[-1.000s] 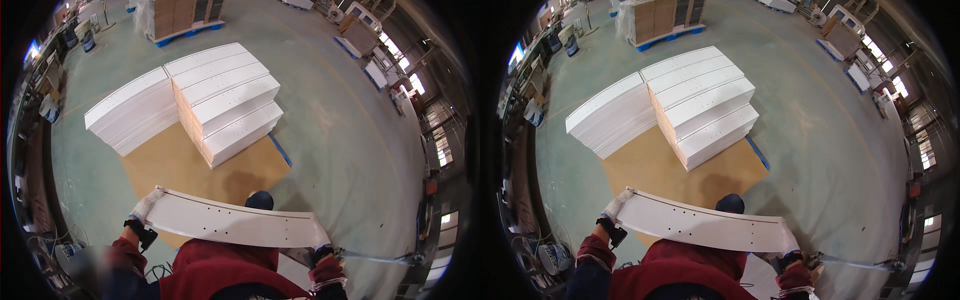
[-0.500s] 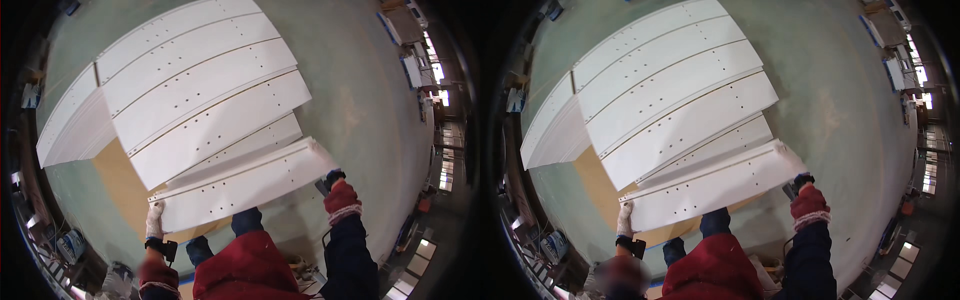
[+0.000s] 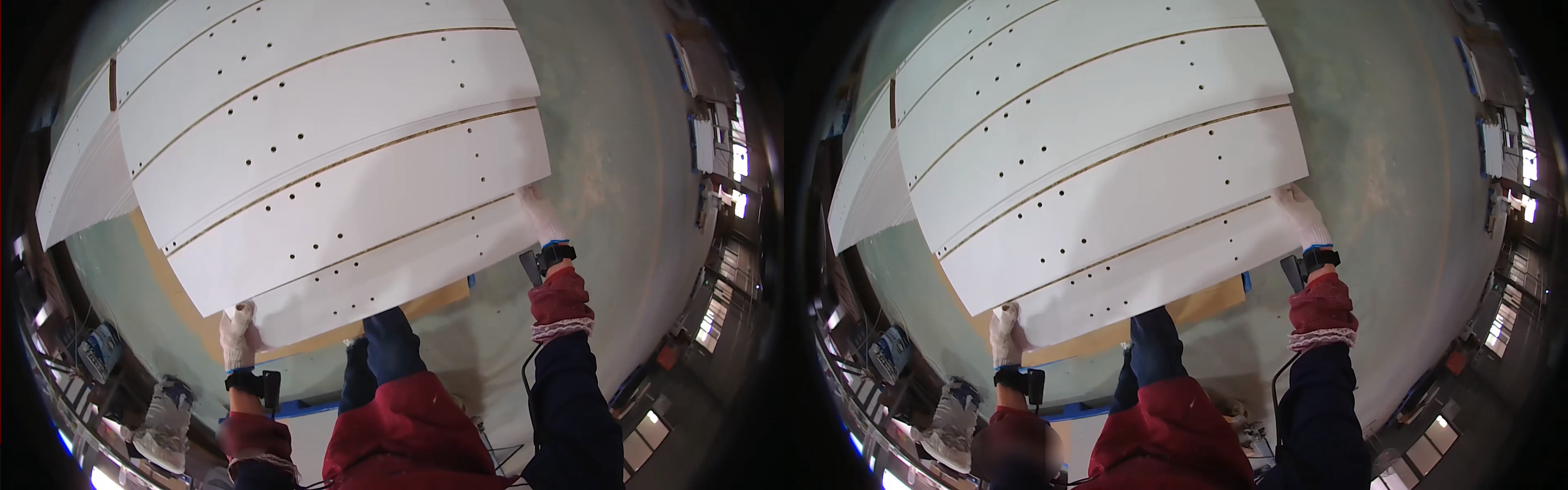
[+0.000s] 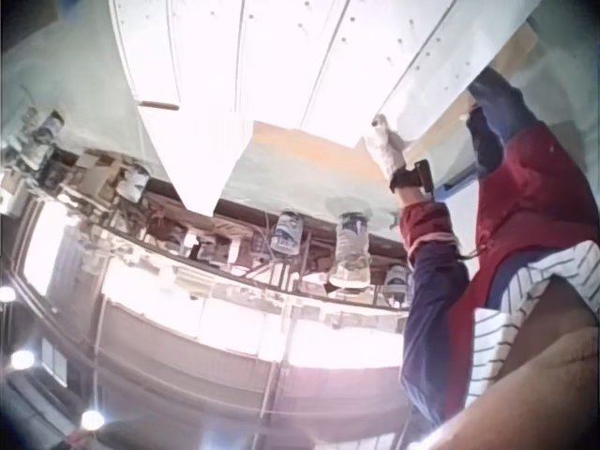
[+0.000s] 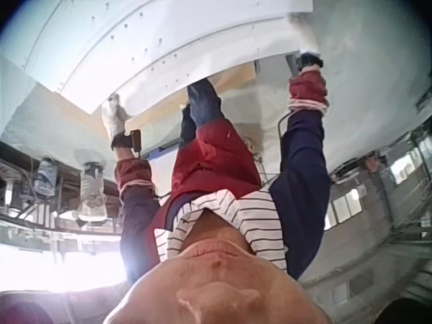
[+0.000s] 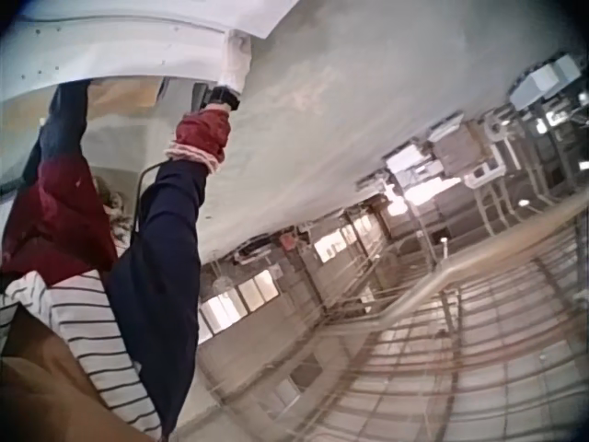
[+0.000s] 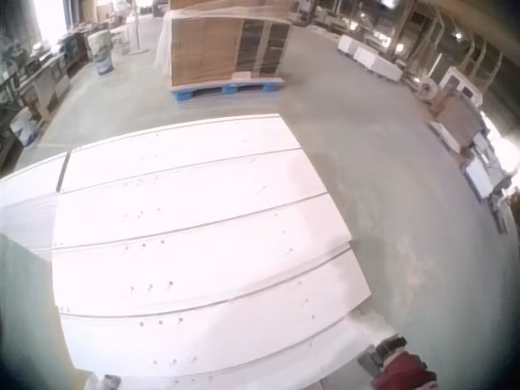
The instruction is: The person sands the edges of white rectangular panels with sandpaper, wipes them with a cloth, and stacks them on a pallet. The person repeats this process for multiple panels, handling them one at a time and placing them in a growing stack.
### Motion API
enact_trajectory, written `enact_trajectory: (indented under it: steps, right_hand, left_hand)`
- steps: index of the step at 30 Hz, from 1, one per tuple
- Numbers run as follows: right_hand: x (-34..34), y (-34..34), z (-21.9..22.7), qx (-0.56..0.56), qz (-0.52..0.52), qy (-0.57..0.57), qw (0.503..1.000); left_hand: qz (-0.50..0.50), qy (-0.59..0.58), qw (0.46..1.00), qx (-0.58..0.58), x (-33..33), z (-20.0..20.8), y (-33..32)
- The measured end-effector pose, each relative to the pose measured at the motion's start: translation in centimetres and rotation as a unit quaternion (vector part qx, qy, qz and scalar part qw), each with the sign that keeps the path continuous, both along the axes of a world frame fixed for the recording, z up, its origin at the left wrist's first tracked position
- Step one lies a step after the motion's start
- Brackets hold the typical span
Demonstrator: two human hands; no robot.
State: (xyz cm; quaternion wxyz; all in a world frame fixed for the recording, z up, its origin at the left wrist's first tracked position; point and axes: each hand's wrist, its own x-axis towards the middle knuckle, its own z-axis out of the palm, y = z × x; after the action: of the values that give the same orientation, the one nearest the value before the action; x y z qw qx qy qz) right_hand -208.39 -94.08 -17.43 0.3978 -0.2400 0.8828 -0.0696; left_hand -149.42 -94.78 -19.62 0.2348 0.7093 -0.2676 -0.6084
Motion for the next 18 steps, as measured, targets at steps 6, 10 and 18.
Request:
enact_trajectory:
  steps: [6, 10, 18]
  right_hand:
    - [-3.5, 1.4, 1.3, -0.187, -0.106, -0.071, 0.974]
    - [-8.4, 4.9, 5.4, -0.457, -0.385, -0.125, 0.792]
    - [-7.0, 10.5, 9.9, -0.237, -0.269, -0.125, 0.925]
  left_hand:
    - [-0.013, 0.098, 0.995, 0.004, 4.0, -0.6, -2.1]
    - [0.366, 0.191, 0.909, 0.057, 2.8, -0.3, -2.6]
    - [-0.304, -0.393, 0.851, -0.172, 2.6, -1.0, -5.4]
